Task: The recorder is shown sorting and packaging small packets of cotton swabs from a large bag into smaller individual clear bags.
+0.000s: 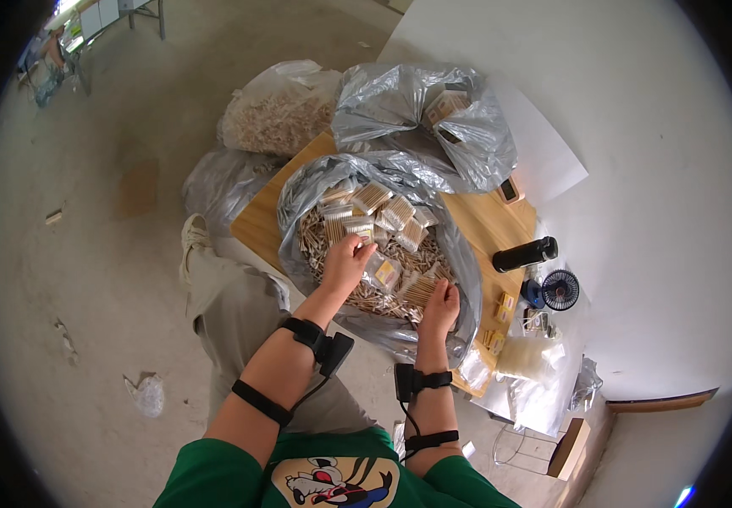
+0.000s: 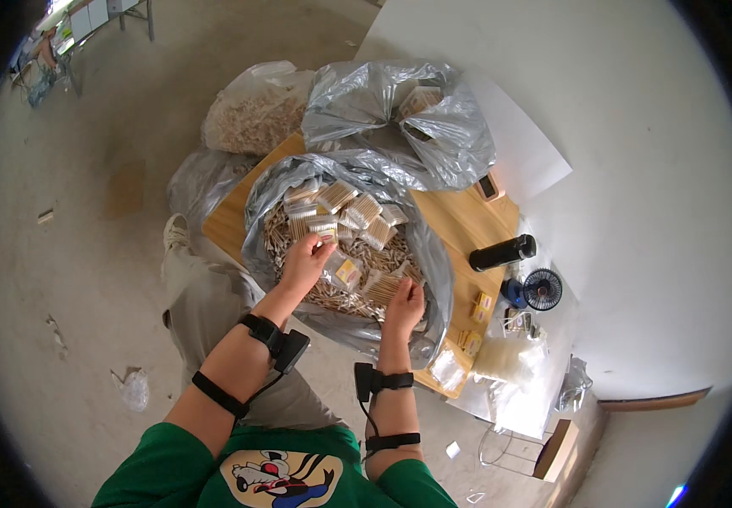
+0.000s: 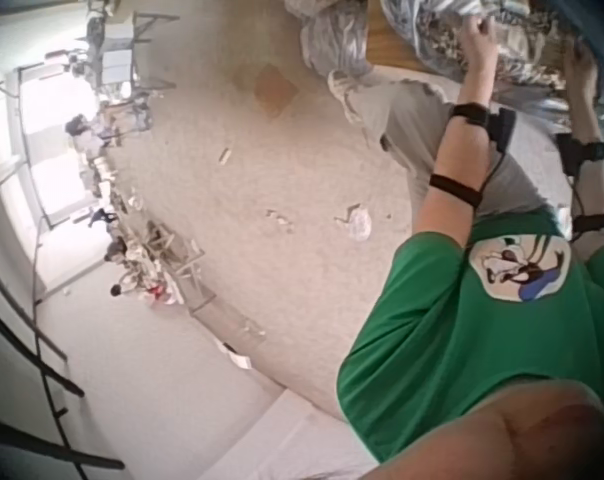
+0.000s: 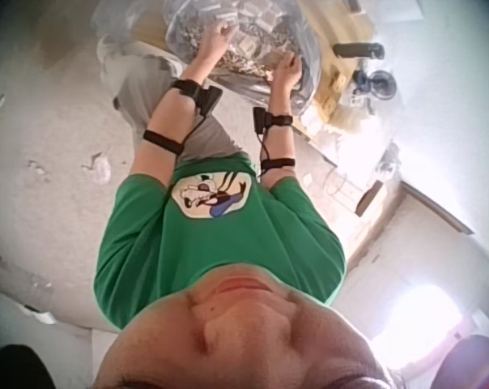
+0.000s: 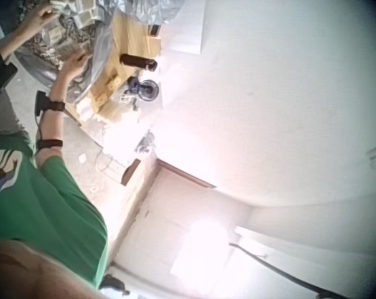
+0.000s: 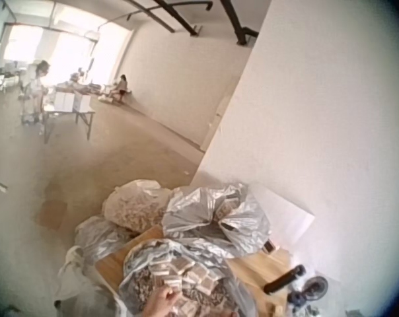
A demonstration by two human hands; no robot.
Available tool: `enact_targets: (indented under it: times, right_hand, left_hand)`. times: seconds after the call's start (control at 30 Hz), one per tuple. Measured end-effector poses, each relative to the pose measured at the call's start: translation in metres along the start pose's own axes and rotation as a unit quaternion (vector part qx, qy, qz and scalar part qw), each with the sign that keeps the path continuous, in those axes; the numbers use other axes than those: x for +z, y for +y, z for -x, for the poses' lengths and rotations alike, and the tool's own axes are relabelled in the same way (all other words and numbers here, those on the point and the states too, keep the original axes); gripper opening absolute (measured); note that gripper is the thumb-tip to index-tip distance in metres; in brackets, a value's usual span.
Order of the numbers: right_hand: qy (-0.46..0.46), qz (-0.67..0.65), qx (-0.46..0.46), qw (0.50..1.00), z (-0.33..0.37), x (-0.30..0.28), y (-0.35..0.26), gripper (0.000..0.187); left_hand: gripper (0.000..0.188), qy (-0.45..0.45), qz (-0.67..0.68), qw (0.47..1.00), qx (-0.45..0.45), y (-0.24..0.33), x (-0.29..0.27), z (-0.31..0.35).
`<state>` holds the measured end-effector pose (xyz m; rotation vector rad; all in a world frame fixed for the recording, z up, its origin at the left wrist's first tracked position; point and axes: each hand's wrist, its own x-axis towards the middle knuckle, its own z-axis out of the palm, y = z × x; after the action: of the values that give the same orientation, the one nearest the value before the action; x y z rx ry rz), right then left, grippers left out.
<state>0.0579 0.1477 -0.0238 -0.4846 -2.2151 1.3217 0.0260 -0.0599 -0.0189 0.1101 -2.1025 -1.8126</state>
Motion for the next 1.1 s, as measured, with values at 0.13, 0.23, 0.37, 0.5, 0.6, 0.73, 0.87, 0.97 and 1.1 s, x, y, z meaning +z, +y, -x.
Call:
enact_targets:
  times: [0.13,0.23,0.37,0.5,0.6,0.73,0.87,0.97,1.1]
  right_hand:
    - [0.008,0.223,-0.196,0.955,0.002,-0.014,-0.033,0.02]
    - [-0.026,0.228,-0.187,0.955,0.015,-0.012,-0.046,0.02]
    - [-0.239,-0.253,0.207,0.914,0.048,0.014,-0.049,0.03]
    - [-0.216,-0.4,0.311,0.835,0.055,0.029,-0.041,0.028]
    - [-0.227,-0.37,0.306,0.847,0.051,0.03,-0.035,0.021]
    - [-0.209,-0.312,0.289,0.88,0.046,0.022,-0.043,0.024]
    - [-0.177,-0.209,0.199,0.941,0.035,-0.008,-0.054,0.027]
    - [-0.119,-0.162,0.115,0.973,0.016,-0.045,-0.043,0.025]
    - [0.048,-0.14,0.094,0.984,-0.042,-0.154,0.051,0.017]
  left_hand:
    - [0.017,0.032,-0.036,0.999,0.022,0.008,-0.007,-0.001]
    - [0.019,-0.021,-0.113,0.991,0.062,0.029,-0.012,0.001]
    - [0.021,-0.035,-0.039,0.994,0.101,0.038,-0.016,0.0]
    - [0.022,-0.041,-0.037,0.994,0.089,0.033,-0.016,-0.001]
    - [0.027,0.034,-0.02,0.999,0.022,0.031,-0.022,-0.006]
    - [0.03,0.081,-0.003,0.997,-0.002,0.027,-0.024,-0.01]
    - [0.033,0.102,0.059,0.992,-0.051,0.018,-0.022,-0.011]
    - [0.033,0.095,0.034,0.993,-0.061,0.016,-0.033,-0.011]
    - [0.035,0.098,0.053,0.992,-0.052,0.018,-0.02,-0.012]
